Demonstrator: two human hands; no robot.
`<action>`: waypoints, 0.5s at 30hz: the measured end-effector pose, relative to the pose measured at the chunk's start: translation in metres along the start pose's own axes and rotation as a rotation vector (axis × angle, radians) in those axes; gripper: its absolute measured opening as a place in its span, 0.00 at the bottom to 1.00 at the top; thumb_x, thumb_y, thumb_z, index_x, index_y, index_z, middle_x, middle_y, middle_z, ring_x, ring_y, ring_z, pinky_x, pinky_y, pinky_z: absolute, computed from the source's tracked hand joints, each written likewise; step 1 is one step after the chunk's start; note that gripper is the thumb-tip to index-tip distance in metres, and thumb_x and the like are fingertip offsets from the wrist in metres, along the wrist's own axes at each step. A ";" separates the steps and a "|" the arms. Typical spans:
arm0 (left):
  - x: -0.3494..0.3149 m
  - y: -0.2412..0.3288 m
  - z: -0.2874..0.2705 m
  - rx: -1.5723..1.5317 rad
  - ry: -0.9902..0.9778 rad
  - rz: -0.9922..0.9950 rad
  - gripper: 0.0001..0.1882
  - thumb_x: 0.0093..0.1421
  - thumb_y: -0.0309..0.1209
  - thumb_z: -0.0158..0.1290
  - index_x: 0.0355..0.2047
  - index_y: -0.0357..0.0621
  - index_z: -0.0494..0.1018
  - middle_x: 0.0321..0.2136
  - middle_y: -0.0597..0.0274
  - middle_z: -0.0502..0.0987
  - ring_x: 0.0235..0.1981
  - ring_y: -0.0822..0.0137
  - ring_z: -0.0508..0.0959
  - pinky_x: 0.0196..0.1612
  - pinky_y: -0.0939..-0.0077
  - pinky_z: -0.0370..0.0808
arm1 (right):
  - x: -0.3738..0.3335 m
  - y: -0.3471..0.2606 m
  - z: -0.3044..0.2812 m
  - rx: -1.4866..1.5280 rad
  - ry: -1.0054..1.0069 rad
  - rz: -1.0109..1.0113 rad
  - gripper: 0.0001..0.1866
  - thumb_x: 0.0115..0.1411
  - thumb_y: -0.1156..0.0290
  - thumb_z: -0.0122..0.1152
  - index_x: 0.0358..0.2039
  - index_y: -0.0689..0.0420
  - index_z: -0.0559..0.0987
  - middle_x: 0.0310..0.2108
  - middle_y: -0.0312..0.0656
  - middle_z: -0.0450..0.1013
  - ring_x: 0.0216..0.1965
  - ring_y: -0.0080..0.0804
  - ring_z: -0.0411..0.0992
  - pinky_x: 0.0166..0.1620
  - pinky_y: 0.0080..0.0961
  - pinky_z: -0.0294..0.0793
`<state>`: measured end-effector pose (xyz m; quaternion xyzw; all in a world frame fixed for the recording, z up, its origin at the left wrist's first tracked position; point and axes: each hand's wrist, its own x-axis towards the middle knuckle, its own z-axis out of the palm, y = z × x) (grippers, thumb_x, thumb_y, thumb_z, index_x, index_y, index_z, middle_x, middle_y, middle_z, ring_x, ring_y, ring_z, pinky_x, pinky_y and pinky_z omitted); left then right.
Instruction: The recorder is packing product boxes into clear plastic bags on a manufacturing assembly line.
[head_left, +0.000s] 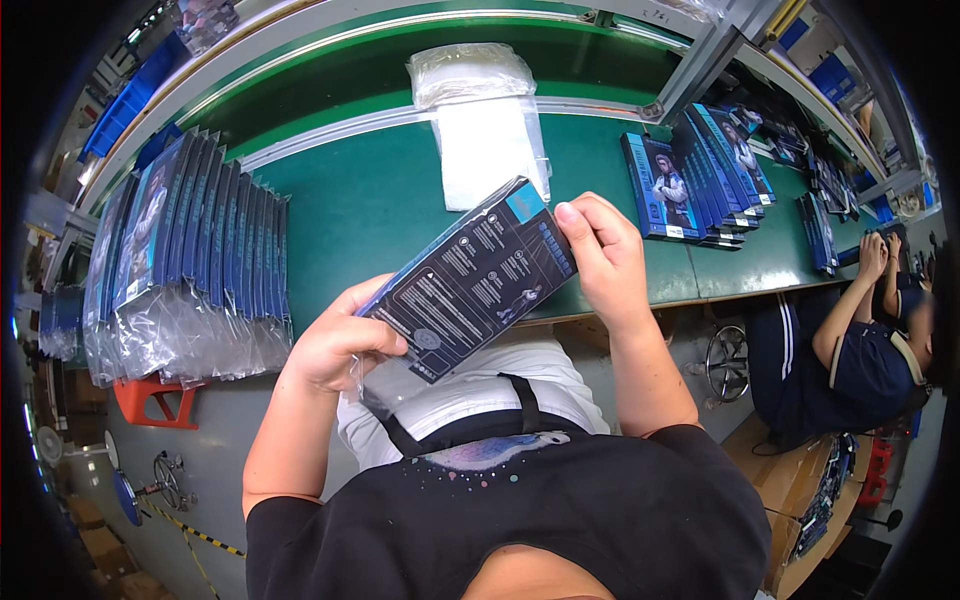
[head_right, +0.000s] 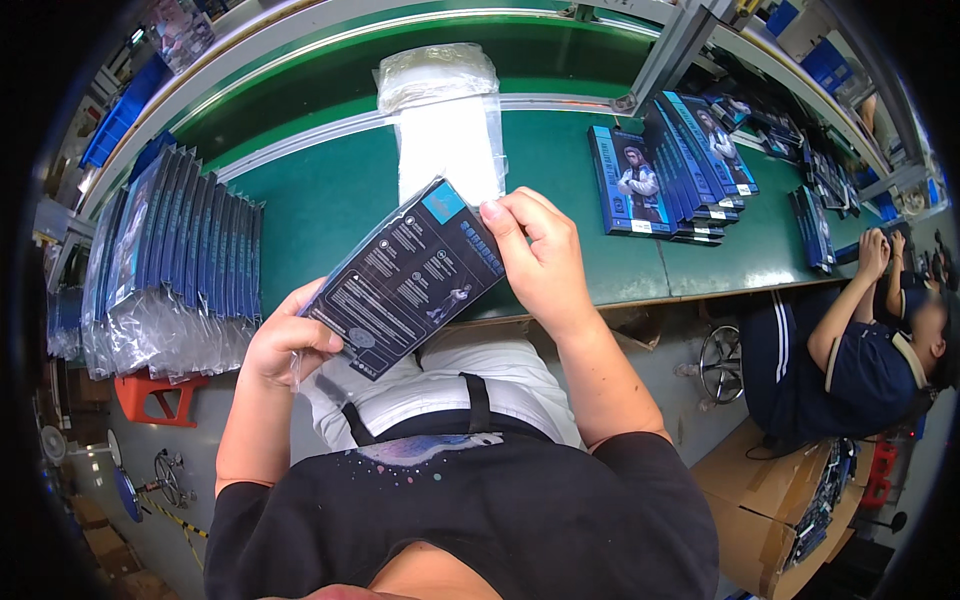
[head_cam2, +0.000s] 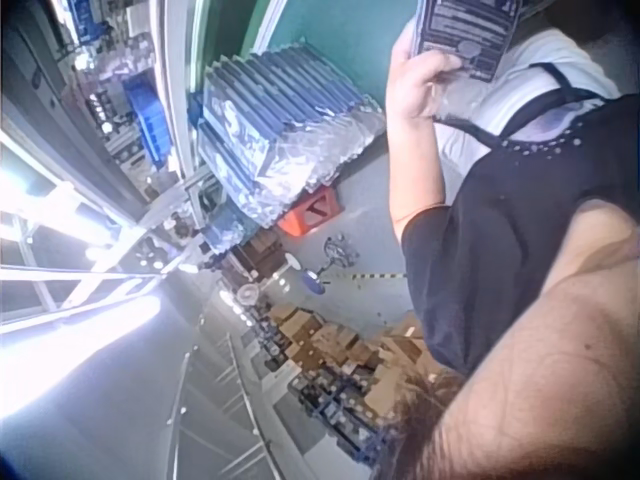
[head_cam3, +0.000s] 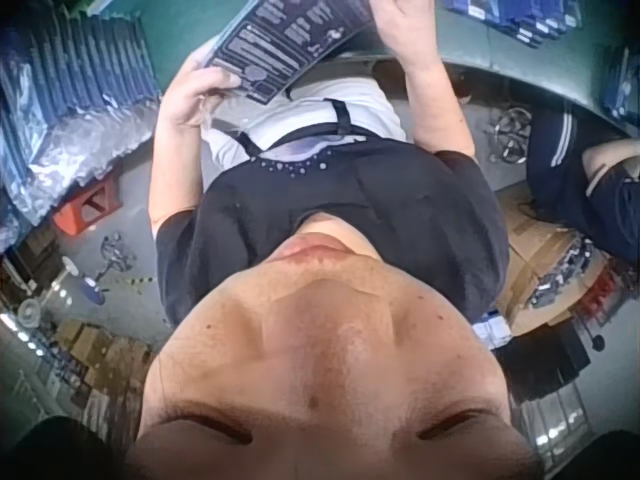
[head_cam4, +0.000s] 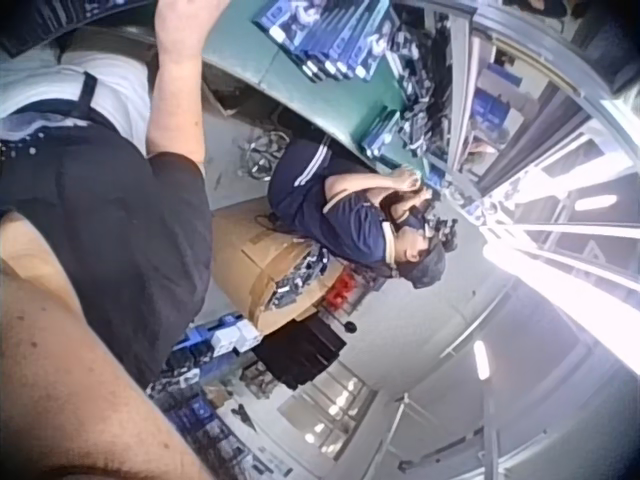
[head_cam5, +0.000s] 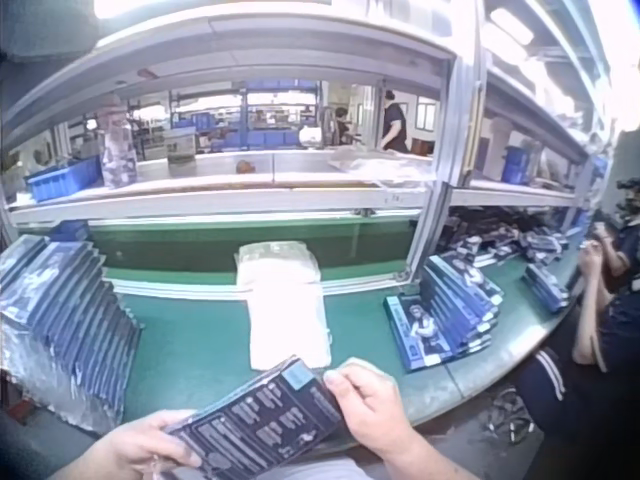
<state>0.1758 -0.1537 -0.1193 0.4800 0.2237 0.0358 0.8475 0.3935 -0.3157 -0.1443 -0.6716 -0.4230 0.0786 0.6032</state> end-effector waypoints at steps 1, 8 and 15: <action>-0.004 0.001 -0.001 0.022 -0.006 0.000 0.30 0.41 0.18 0.51 0.50 0.29 0.69 0.33 0.62 0.77 0.23 0.80 0.71 0.23 0.88 0.65 | -0.001 -0.001 0.008 0.042 0.083 -0.008 0.11 0.62 0.70 0.56 0.27 0.64 0.75 0.23 0.35 0.69 0.24 0.19 0.65 0.30 0.16 0.65; -0.053 0.036 0.006 0.262 0.225 0.421 0.35 0.42 0.14 0.52 0.56 0.32 0.65 0.46 0.54 0.75 0.43 0.69 0.76 0.45 0.76 0.74 | 0.008 0.003 0.024 0.505 0.339 0.247 0.10 0.66 0.68 0.51 0.35 0.62 0.74 0.28 0.39 0.72 0.29 0.24 0.73 0.35 0.20 0.72; -0.102 0.101 -0.013 1.157 1.047 1.265 0.29 0.50 0.10 0.44 0.54 0.37 0.69 0.49 0.58 0.75 0.47 0.69 0.75 0.51 0.80 0.67 | 0.005 0.019 -0.001 0.437 0.298 0.224 0.10 0.65 0.68 0.52 0.36 0.63 0.74 0.31 0.40 0.73 0.30 0.24 0.72 0.36 0.20 0.72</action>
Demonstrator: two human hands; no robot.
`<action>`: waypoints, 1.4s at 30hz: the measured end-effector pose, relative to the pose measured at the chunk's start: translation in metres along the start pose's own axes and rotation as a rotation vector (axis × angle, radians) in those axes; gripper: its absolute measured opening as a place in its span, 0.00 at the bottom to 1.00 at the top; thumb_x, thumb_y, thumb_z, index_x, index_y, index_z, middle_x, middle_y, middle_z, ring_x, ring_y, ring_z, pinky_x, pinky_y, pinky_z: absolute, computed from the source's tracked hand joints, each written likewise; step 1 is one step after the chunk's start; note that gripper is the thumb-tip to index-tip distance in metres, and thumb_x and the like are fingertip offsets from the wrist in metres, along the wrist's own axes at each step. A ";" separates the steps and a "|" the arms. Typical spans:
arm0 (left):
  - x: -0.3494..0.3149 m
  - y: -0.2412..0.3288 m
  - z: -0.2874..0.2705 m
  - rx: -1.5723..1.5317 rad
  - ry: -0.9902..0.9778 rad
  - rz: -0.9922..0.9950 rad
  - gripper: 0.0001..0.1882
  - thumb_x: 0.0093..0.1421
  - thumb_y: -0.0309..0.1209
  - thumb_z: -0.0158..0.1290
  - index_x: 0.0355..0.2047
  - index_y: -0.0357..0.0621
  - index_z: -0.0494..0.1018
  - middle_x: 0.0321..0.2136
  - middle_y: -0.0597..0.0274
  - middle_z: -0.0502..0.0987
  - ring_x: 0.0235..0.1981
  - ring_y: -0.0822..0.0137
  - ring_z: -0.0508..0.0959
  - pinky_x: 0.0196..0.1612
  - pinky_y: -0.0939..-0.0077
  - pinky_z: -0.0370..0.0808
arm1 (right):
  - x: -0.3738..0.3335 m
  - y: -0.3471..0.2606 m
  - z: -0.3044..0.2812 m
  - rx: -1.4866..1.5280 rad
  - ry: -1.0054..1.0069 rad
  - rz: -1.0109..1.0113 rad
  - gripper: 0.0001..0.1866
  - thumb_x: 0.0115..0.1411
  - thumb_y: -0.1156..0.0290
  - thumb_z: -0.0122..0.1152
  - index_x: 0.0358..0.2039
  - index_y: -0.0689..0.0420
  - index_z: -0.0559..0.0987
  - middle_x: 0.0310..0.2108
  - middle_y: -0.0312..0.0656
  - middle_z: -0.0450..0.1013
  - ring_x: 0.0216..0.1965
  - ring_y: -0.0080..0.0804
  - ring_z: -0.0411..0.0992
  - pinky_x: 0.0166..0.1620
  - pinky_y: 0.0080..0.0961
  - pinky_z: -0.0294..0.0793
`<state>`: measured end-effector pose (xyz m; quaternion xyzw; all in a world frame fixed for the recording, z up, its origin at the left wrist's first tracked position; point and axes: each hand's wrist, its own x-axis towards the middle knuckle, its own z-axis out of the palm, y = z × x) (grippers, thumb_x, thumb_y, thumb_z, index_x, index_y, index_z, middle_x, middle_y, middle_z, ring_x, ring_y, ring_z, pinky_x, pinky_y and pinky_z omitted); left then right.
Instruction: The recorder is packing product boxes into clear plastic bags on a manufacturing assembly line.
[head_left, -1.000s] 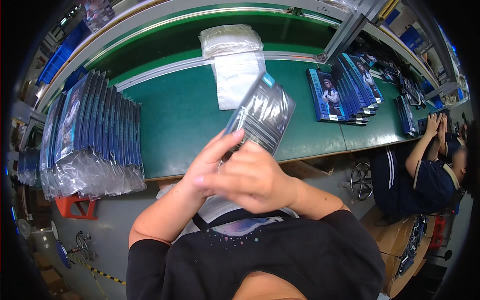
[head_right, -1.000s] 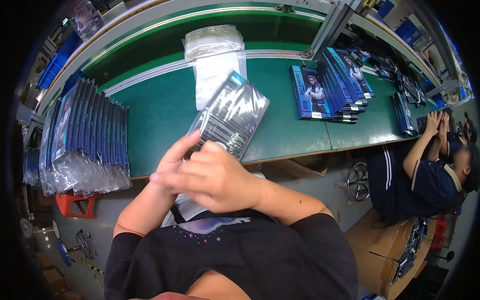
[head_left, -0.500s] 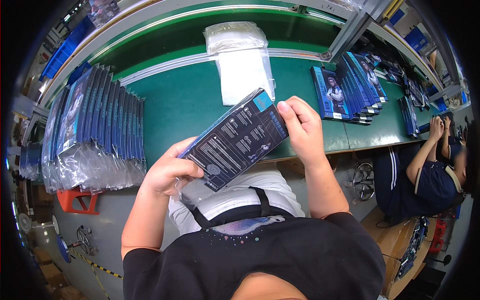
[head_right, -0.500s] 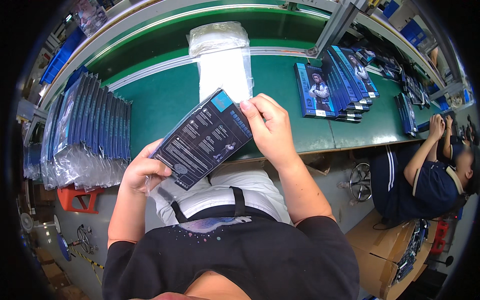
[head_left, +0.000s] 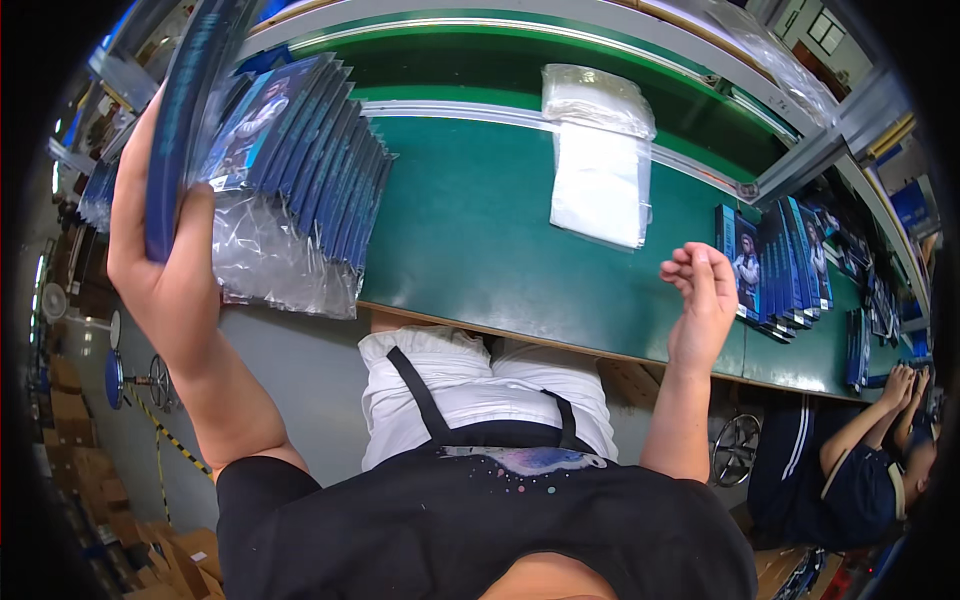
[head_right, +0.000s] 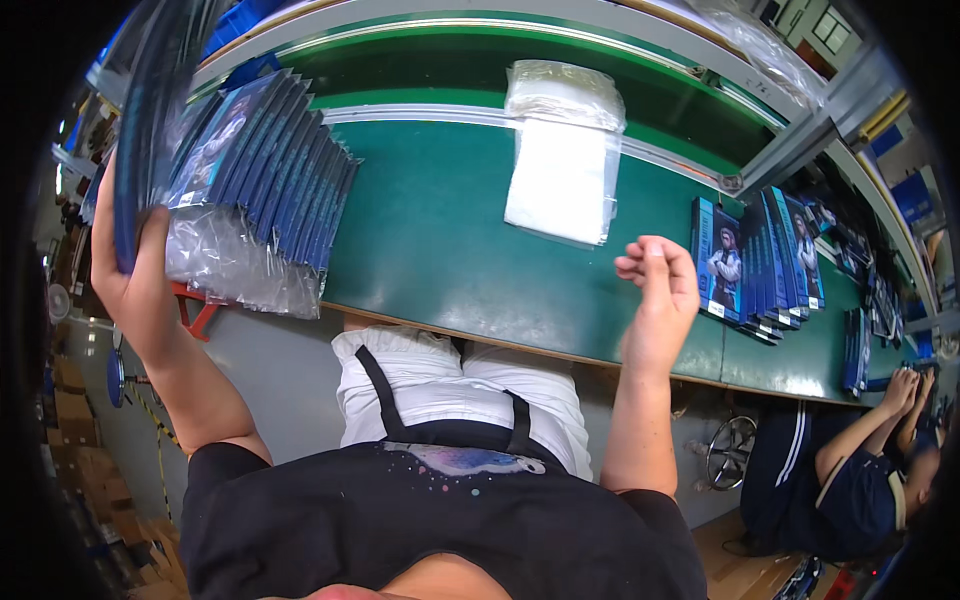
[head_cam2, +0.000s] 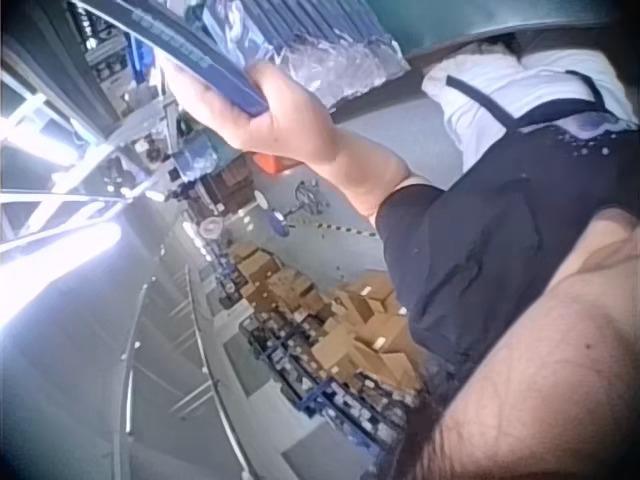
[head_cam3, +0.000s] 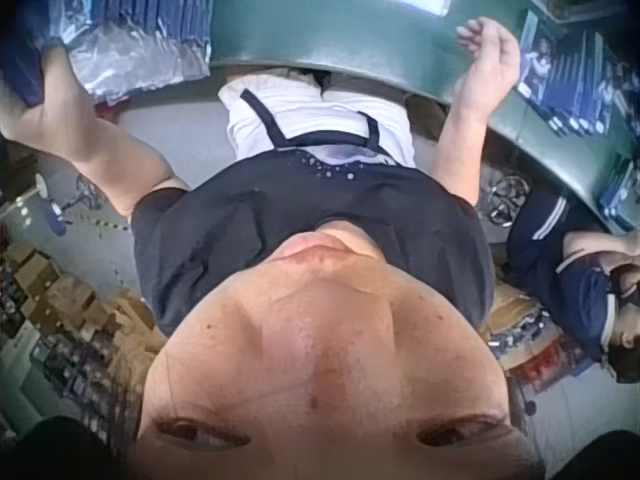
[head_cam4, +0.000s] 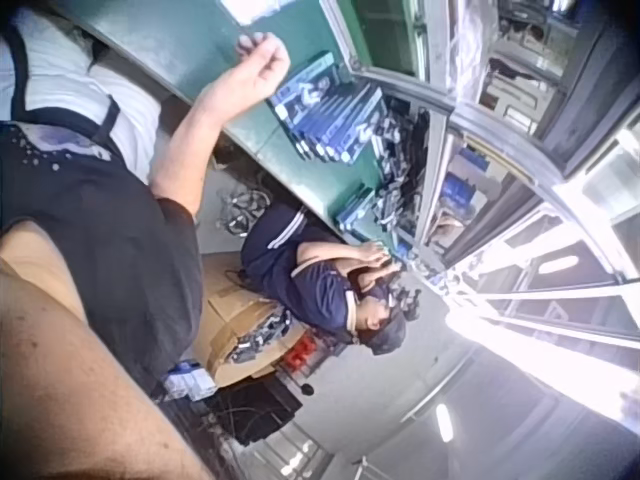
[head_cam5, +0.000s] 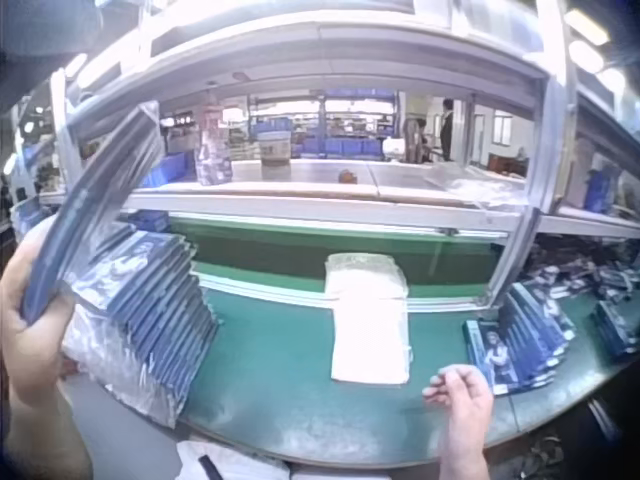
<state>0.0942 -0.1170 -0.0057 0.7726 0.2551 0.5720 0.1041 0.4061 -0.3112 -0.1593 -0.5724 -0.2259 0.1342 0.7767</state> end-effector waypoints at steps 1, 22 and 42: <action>0.007 -0.004 0.001 0.154 -0.003 0.119 0.28 0.51 0.11 0.43 0.54 0.39 0.70 0.50 0.59 0.74 0.49 0.70 0.74 0.52 0.79 0.67 | 0.001 -0.002 -0.003 -0.007 0.011 -0.003 0.10 0.65 0.68 0.52 0.36 0.63 0.74 0.31 0.40 0.73 0.30 0.24 0.72 0.36 0.20 0.72; -0.005 -0.004 0.043 0.429 0.031 0.394 0.14 0.57 0.29 0.57 0.43 0.40 0.77 0.47 0.55 0.75 0.52 0.55 0.70 0.56 0.63 0.64 | 0.022 0.021 -0.053 -1.539 -0.163 -0.292 0.39 0.49 0.48 0.66 0.53 0.64 0.70 0.53 0.53 0.65 0.58 0.51 0.59 0.59 0.45 0.56; -0.101 -0.024 0.244 -0.206 -0.697 0.211 0.12 0.52 0.20 0.52 0.38 0.39 0.76 0.30 0.56 0.75 0.38 0.55 0.75 0.41 0.64 0.73 | 0.010 0.039 -0.049 0.879 -0.536 0.676 0.33 0.64 0.40 0.39 0.57 0.54 0.63 0.38 0.58 0.71 0.29 0.40 0.73 0.17 0.34 0.75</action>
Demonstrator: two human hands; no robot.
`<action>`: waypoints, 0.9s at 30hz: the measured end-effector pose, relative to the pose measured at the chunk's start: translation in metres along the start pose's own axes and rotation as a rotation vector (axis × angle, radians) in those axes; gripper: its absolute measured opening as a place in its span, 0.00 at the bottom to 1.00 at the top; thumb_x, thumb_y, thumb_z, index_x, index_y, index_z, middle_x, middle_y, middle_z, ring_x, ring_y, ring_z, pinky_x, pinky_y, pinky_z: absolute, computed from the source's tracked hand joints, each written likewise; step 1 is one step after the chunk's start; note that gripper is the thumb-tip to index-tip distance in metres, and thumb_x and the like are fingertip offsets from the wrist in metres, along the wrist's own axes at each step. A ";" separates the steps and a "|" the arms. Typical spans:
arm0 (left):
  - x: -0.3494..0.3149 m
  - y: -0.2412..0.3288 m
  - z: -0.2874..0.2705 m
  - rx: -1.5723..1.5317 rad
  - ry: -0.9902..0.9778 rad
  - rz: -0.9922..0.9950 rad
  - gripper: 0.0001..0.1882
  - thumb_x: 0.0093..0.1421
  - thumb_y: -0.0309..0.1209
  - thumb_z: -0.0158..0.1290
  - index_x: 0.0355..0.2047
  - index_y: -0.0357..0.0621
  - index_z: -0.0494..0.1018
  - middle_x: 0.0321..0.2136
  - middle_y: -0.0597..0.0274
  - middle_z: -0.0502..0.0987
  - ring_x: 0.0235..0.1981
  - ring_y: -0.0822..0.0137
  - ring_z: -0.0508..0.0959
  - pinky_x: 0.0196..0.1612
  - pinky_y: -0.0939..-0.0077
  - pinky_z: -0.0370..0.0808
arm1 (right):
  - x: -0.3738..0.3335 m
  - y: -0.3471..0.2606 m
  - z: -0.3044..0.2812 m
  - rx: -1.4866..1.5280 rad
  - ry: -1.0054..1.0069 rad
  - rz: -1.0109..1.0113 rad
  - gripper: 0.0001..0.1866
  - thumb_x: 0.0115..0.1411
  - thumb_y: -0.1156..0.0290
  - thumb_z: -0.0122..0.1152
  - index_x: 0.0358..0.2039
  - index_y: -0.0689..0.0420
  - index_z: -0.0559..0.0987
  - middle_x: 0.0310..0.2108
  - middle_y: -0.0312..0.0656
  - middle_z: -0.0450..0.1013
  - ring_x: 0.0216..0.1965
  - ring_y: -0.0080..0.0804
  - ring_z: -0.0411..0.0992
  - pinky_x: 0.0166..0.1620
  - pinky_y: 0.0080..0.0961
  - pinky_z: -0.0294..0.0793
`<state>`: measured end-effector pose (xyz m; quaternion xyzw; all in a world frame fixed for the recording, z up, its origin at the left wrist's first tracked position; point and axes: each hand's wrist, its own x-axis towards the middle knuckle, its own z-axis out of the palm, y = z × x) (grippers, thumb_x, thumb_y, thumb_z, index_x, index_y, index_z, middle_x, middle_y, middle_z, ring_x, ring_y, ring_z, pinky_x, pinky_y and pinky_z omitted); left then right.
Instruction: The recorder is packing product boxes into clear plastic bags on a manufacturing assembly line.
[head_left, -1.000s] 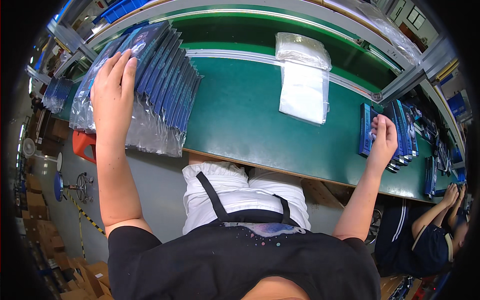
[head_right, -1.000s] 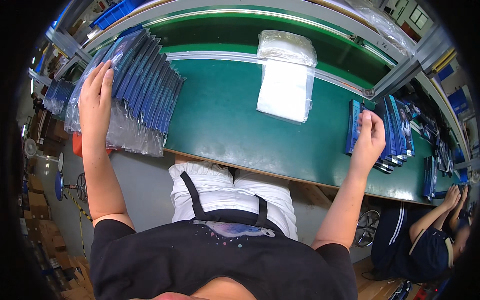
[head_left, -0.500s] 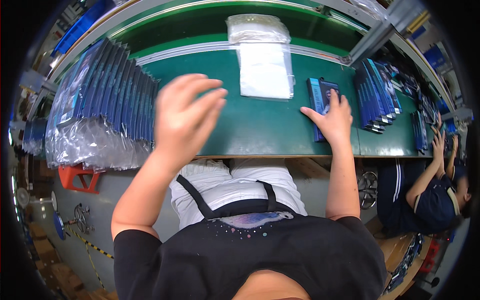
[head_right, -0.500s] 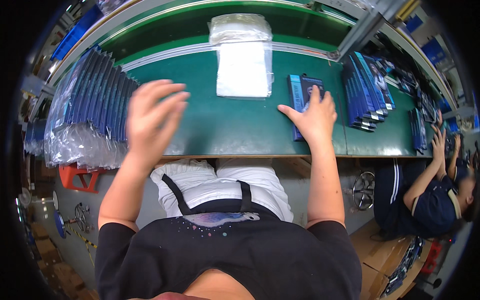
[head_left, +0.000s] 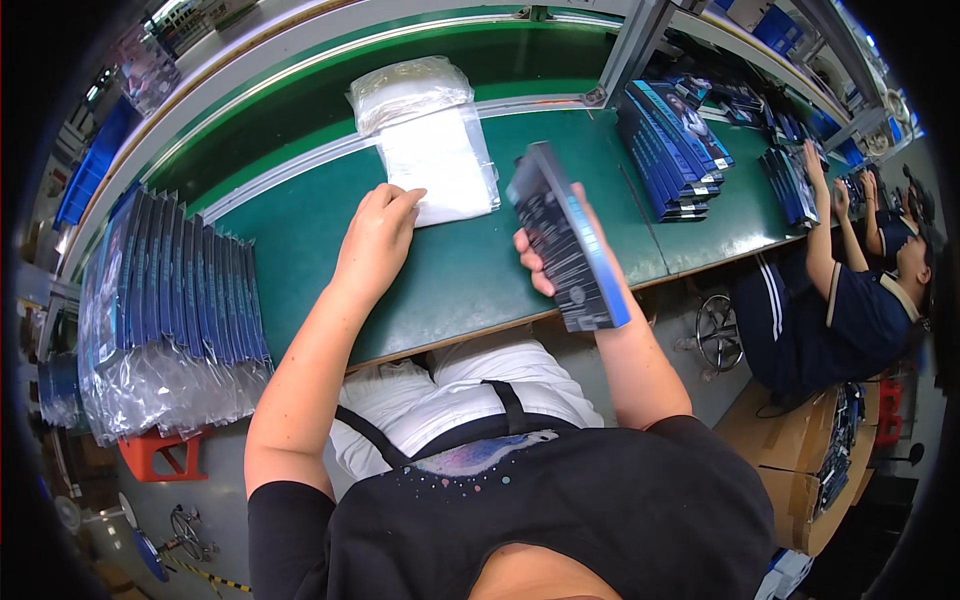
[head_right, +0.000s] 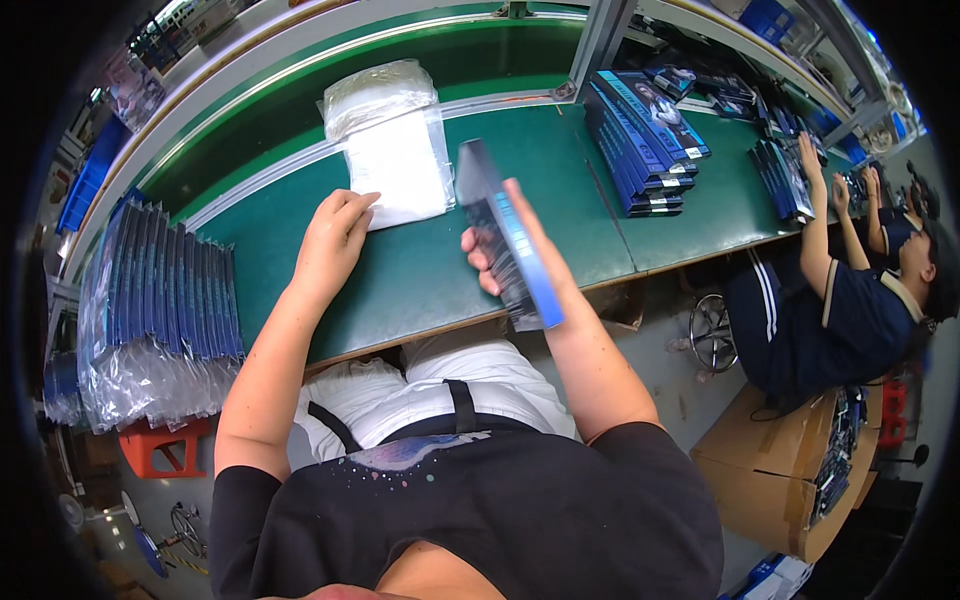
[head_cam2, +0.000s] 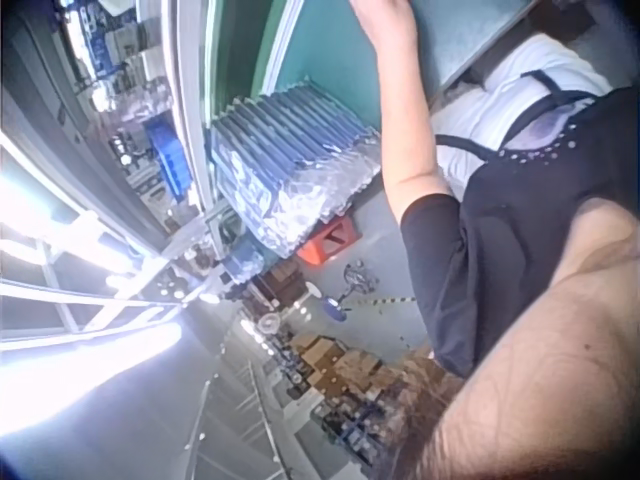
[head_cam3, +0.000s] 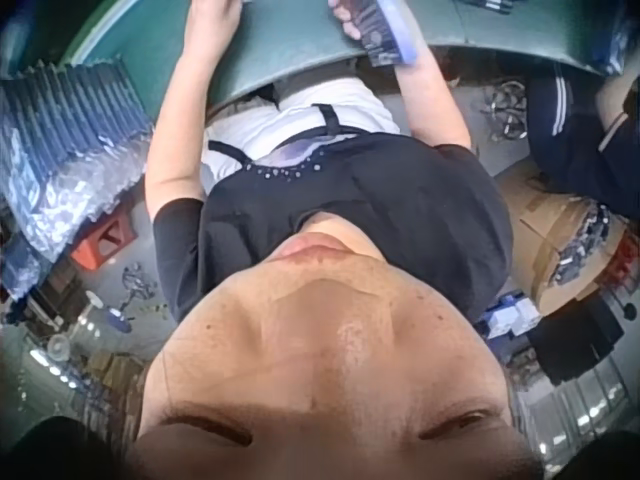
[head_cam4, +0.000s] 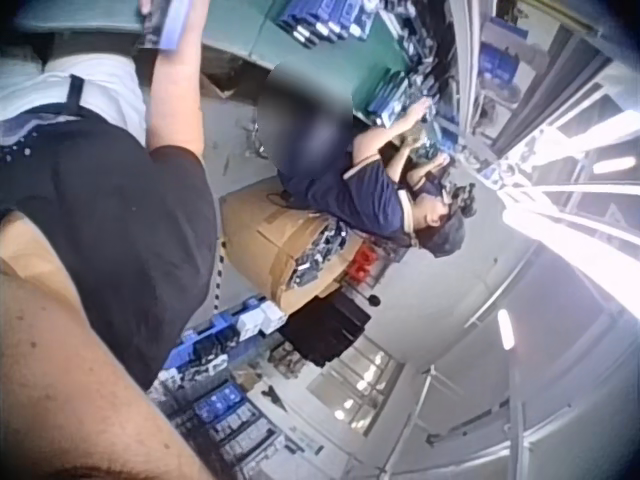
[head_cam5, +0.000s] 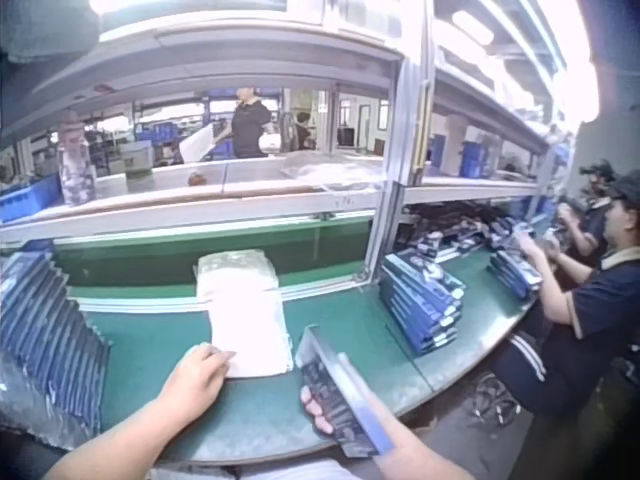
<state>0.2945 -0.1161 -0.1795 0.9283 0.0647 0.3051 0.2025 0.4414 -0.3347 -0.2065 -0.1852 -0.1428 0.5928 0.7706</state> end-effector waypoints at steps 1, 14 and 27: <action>0.001 0.000 0.000 -0.017 0.010 0.008 0.12 0.52 0.20 0.52 0.39 0.39 0.75 0.31 0.56 0.76 0.38 0.54 0.75 0.42 0.64 0.73 | -0.004 0.005 0.006 -0.119 0.094 -0.005 0.27 0.65 0.48 0.46 0.55 0.55 0.65 0.37 0.54 0.71 0.28 0.36 0.73 0.21 0.33 0.76; 0.012 -0.018 -0.015 -0.255 -0.145 -0.189 0.10 0.49 0.24 0.57 0.33 0.38 0.80 0.30 0.62 0.78 0.30 0.70 0.75 0.36 0.79 0.72 | 0.040 0.012 0.041 -0.342 0.012 0.106 0.33 0.55 0.76 0.59 0.60 0.70 0.60 0.48 0.51 0.72 0.43 0.31 0.76 0.47 0.24 0.76; 0.009 0.005 -0.027 -0.325 -0.200 -0.448 0.14 0.51 0.20 0.51 0.39 0.36 0.78 0.22 0.60 0.76 0.24 0.75 0.73 0.30 0.80 0.71 | 0.025 0.030 0.039 -0.624 0.270 -0.266 0.30 0.55 0.79 0.58 0.58 0.72 0.61 0.48 0.48 0.71 0.43 0.28 0.74 0.47 0.22 0.74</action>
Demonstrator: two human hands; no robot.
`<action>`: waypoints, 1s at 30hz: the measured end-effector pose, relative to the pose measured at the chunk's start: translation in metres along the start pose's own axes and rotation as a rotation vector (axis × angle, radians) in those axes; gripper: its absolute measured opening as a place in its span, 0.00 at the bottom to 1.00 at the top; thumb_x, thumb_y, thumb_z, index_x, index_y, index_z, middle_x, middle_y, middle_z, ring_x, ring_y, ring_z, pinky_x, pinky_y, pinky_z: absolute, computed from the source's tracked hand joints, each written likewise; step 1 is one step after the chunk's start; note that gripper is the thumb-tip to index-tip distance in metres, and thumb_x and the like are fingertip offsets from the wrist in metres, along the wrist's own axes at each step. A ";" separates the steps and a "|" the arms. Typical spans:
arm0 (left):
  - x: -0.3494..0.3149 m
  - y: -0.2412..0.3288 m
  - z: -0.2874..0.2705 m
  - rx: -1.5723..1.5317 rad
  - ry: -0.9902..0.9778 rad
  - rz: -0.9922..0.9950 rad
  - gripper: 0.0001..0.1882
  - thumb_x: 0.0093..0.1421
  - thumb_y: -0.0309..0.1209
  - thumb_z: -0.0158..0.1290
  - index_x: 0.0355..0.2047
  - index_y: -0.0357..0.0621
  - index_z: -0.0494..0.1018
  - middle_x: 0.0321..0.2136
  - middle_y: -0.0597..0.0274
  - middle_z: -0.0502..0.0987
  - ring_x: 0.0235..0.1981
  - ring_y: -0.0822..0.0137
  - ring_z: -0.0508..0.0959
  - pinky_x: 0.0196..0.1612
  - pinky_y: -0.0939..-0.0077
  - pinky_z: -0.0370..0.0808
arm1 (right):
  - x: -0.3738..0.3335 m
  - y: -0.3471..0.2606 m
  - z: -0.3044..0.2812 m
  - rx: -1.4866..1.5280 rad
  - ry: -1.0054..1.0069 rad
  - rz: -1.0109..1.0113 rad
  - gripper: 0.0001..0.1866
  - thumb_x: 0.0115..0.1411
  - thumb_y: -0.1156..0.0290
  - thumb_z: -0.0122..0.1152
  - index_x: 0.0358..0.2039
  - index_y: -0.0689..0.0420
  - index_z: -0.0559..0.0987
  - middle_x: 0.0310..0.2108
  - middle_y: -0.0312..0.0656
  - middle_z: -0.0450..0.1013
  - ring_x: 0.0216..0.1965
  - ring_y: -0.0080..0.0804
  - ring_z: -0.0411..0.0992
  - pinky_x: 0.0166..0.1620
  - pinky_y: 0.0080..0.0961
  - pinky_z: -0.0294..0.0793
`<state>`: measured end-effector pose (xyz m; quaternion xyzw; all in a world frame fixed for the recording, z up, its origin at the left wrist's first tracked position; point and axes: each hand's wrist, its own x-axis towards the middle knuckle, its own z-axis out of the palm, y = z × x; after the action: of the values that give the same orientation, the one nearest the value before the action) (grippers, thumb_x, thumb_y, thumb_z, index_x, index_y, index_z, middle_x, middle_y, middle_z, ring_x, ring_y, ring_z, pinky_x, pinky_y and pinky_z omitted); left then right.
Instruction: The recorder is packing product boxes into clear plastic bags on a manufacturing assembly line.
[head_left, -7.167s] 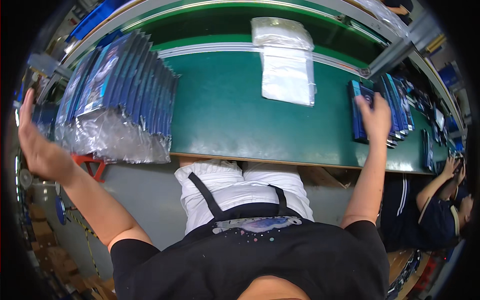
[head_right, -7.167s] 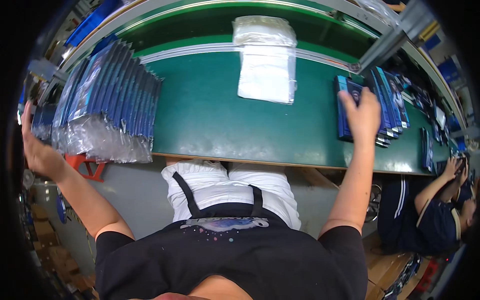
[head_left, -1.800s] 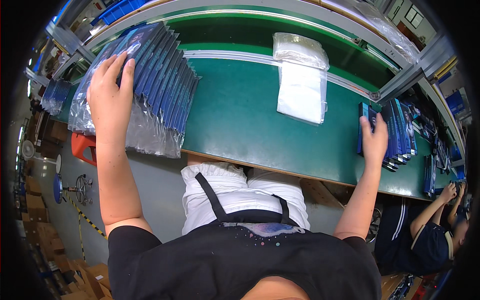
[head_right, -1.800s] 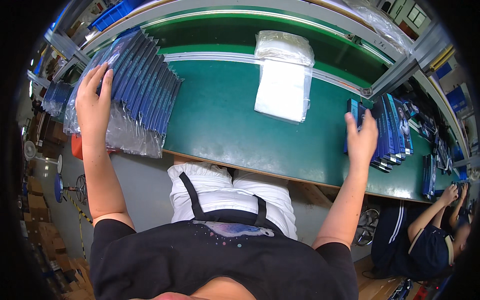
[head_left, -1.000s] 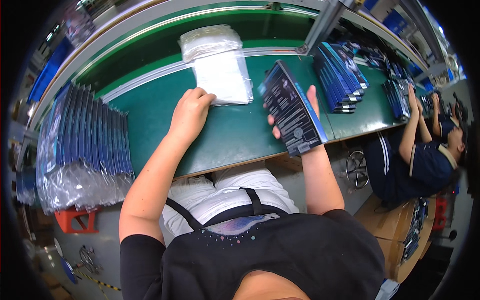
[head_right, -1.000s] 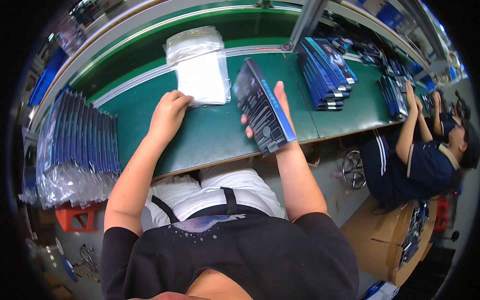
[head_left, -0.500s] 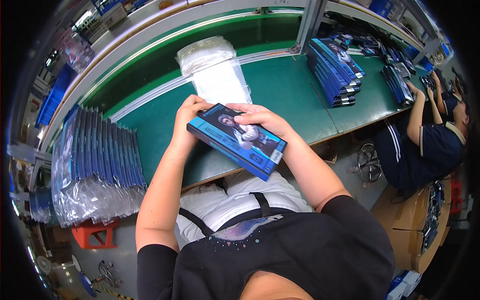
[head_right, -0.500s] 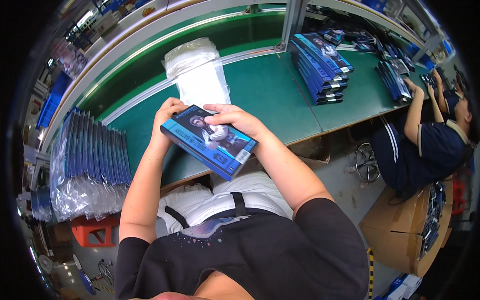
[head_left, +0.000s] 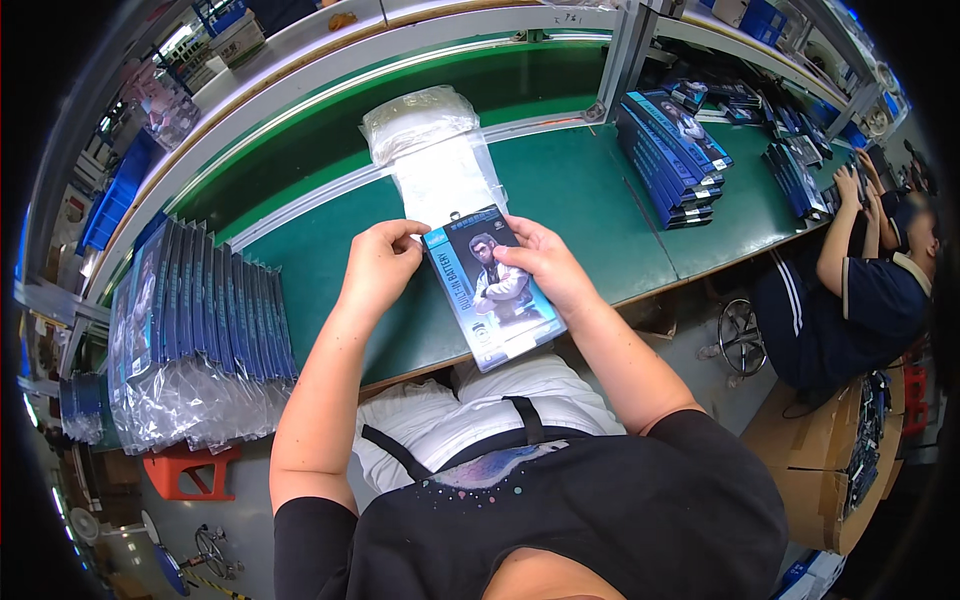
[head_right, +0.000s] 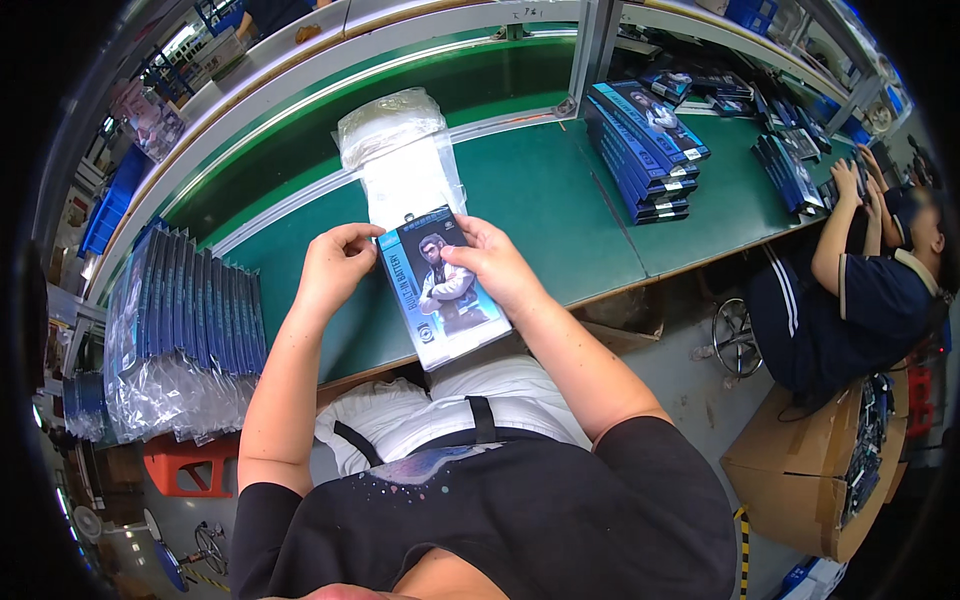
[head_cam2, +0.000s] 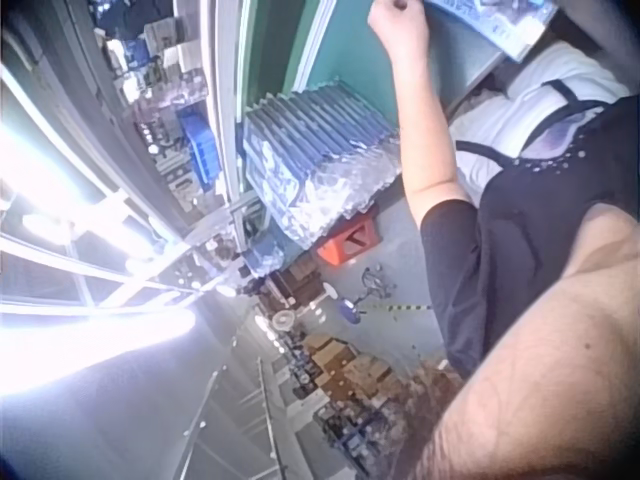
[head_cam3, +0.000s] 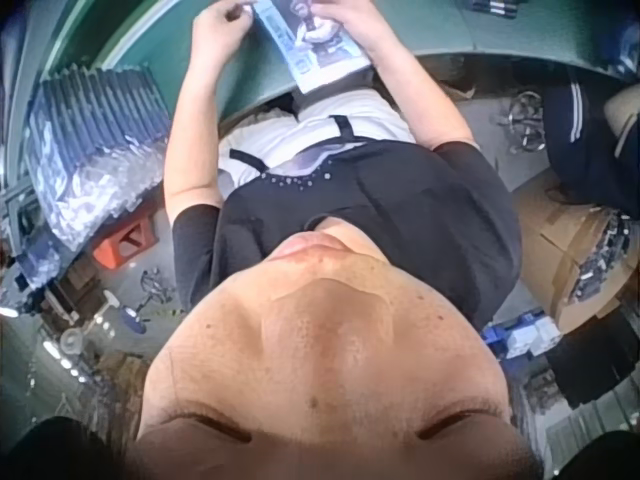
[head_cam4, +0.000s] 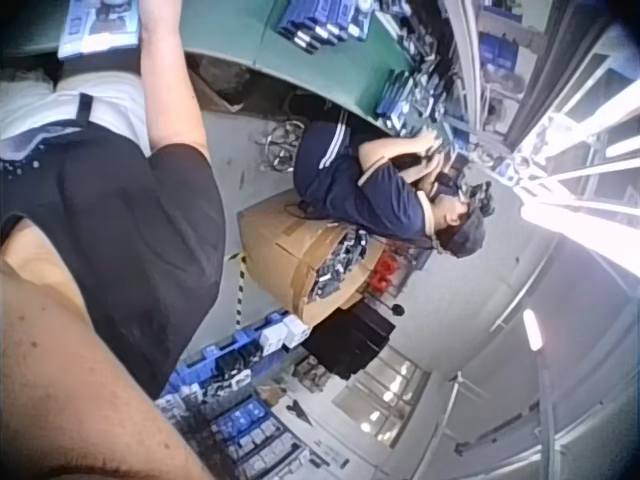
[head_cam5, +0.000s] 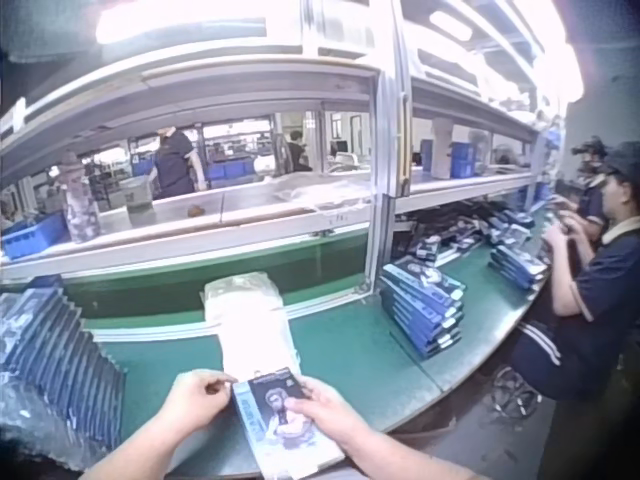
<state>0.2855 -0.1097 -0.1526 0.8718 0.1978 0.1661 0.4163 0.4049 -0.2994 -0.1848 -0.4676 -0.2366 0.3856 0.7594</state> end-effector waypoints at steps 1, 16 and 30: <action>-0.002 0.003 0.002 0.039 0.052 0.062 0.13 0.51 0.19 0.51 0.38 0.36 0.78 0.22 0.58 0.74 0.23 0.72 0.73 0.31 0.78 0.71 | 0.000 0.009 0.001 -0.034 0.035 -0.046 0.30 0.56 0.79 0.57 0.58 0.71 0.61 0.48 0.48 0.71 0.44 0.28 0.73 0.47 0.22 0.74; -0.049 0.006 0.023 -0.937 0.243 -0.211 0.27 0.62 0.35 0.54 0.56 0.29 0.62 0.36 0.57 0.77 0.35 0.70 0.78 0.40 0.75 0.76 | -0.024 0.001 0.023 0.049 0.140 0.065 0.11 0.56 0.71 0.66 0.23 0.58 0.73 0.24 0.37 0.74 0.24 0.17 0.70 0.29 0.14 0.69; -0.062 0.038 0.008 -1.429 -0.084 -0.347 0.20 0.61 0.30 0.53 0.50 0.33 0.67 0.43 0.54 0.76 0.42 0.64 0.78 0.45 0.69 0.77 | -0.025 -0.031 0.050 -0.491 -0.325 -0.185 0.57 0.41 0.79 0.74 0.68 0.55 0.48 0.51 0.50 0.70 0.48 0.30 0.71 0.49 0.26 0.71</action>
<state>0.2433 -0.1667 -0.1355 0.3497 0.1602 0.1529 0.9103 0.3656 -0.3012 -0.1340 -0.5458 -0.4827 0.3157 0.6077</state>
